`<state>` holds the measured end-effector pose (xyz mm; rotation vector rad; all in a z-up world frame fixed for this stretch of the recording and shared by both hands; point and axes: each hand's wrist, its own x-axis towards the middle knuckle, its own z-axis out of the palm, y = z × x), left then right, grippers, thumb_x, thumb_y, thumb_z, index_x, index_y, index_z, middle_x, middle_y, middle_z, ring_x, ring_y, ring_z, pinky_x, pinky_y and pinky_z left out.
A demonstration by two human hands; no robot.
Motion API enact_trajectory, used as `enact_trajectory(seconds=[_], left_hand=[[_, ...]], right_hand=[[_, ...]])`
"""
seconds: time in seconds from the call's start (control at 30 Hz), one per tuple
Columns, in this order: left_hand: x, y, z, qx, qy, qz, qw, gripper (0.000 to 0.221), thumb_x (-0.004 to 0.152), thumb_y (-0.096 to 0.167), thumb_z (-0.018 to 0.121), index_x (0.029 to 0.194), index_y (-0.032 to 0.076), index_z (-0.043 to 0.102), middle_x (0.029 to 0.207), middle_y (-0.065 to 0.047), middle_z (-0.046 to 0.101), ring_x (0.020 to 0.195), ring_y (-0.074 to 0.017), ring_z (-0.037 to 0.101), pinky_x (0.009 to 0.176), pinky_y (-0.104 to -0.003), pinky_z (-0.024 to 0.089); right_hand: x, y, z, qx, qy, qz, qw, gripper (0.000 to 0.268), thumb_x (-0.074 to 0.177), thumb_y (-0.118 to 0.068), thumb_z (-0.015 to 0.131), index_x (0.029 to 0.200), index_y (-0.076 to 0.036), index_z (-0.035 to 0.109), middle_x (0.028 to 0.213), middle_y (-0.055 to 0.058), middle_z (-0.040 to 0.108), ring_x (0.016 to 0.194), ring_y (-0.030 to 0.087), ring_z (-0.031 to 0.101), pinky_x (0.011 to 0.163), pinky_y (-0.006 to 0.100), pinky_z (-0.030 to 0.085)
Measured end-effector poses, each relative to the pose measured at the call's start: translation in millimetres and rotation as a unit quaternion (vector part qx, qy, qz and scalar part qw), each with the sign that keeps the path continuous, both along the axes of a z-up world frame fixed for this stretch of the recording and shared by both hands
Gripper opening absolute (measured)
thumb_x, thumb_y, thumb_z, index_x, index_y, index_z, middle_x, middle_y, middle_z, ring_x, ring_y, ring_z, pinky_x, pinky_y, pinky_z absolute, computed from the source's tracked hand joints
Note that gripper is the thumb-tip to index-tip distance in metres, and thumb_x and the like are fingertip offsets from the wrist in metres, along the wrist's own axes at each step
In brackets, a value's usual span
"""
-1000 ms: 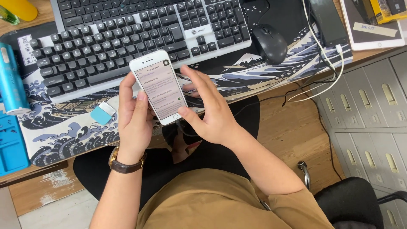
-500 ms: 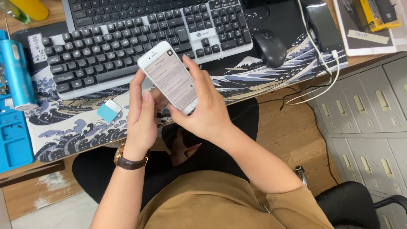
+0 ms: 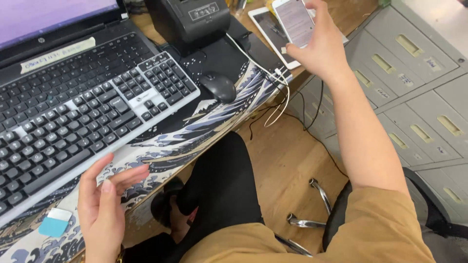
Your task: Checking phone software settings and preparing a new replacement battery by unboxing it.
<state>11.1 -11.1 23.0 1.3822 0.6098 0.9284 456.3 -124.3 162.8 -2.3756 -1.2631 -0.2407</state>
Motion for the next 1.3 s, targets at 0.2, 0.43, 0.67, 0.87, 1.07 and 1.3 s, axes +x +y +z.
enact_trajectory(seconds=[0.2, 0.43, 0.67, 0.87, 1.07, 1.3], left_hand=[[0.3, -1.8, -0.2, -0.010, 0.002, 0.010, 1.000, 0.046, 0.107, 0.022, 0.037, 0.146, 0.000, 0.041, 0.111, -0.030, 0.072, 0.101, -0.0395, 0.075, 0.098, -0.047, 0.060], [0.1, -0.6, -0.5, -0.005, 0.011, 0.014, 1.000, 0.046, 0.105, 0.025, 0.040, 0.145, 0.001, 0.043, 0.108, -0.027, 0.074, 0.099, -0.0356, 0.076, 0.097, -0.046, 0.061], [7.2, -8.4, 18.9, -0.070, 0.044, 0.054, 0.995, 0.044, 0.104, 0.018, 0.040, 0.143, 0.001, 0.049, 0.104, -0.028, 0.076, 0.095, -0.0379, 0.076, 0.099, -0.046, 0.058], [6.5, -7.2, 13.9, -0.075, 0.054, 0.078, 0.993, 0.043, 0.103, 0.014, 0.040, 0.143, 0.001, 0.052, 0.099, -0.028, 0.077, 0.093, -0.0387, 0.077, 0.097, -0.046, 0.059], [3.1, -2.7, 5.1, -0.067, 0.037, 0.058, 0.995, 0.045, 0.102, 0.018, 0.042, 0.143, 0.001, 0.051, 0.098, -0.027, 0.079, 0.094, -0.0371, 0.078, 0.094, -0.045, 0.062], [0.9, -1.3, 4.1, -0.050, 0.019, 0.034, 0.998, 0.043, 0.103, 0.018, 0.042, 0.142, 0.002, 0.050, 0.099, -0.027, 0.079, 0.095, -0.0367, 0.079, 0.096, -0.043, 0.061]], right_hand=[[50.9, 4.8, 5.0, -0.030, 0.023, -0.020, 0.999, 0.061, 0.084, -0.019, 0.074, 0.133, -0.008, 0.039, 0.135, 0.020, 0.058, 0.100, 0.038, 0.058, 0.065, 0.048, 0.043], [60.8, 20.3, 6.4, -0.068, 0.054, -0.038, 0.996, 0.065, 0.087, -0.020, 0.071, 0.143, -0.007, 0.039, 0.135, 0.024, 0.057, 0.111, 0.039, 0.058, 0.072, 0.050, 0.049], [49.6, 23.1, 21.8, -0.117, 0.092, -0.111, 0.983, 0.075, 0.083, -0.027, 0.074, 0.146, -0.013, 0.037, 0.132, 0.022, 0.060, 0.108, 0.037, 0.062, 0.075, 0.047, 0.053], [50.7, 23.7, 16.0, -0.131, 0.124, -0.115, 0.977, 0.073, 0.082, -0.033, 0.073, 0.144, -0.017, 0.037, 0.132, 0.020, 0.061, 0.111, 0.038, 0.061, 0.078, 0.049, 0.049], [40.2, 22.7, 26.9, -0.133, 0.132, -0.119, 0.975, 0.071, 0.085, -0.030, 0.072, 0.144, -0.016, 0.036, 0.137, 0.022, 0.059, 0.112, 0.036, 0.061, 0.076, 0.047, 0.052], [30.4, 22.2, 27.4, -0.141, 0.138, -0.115, 0.974, 0.068, 0.088, -0.030, 0.072, 0.144, -0.018, 0.036, 0.132, 0.023, 0.061, 0.107, 0.038, 0.062, 0.078, 0.049, 0.050]])
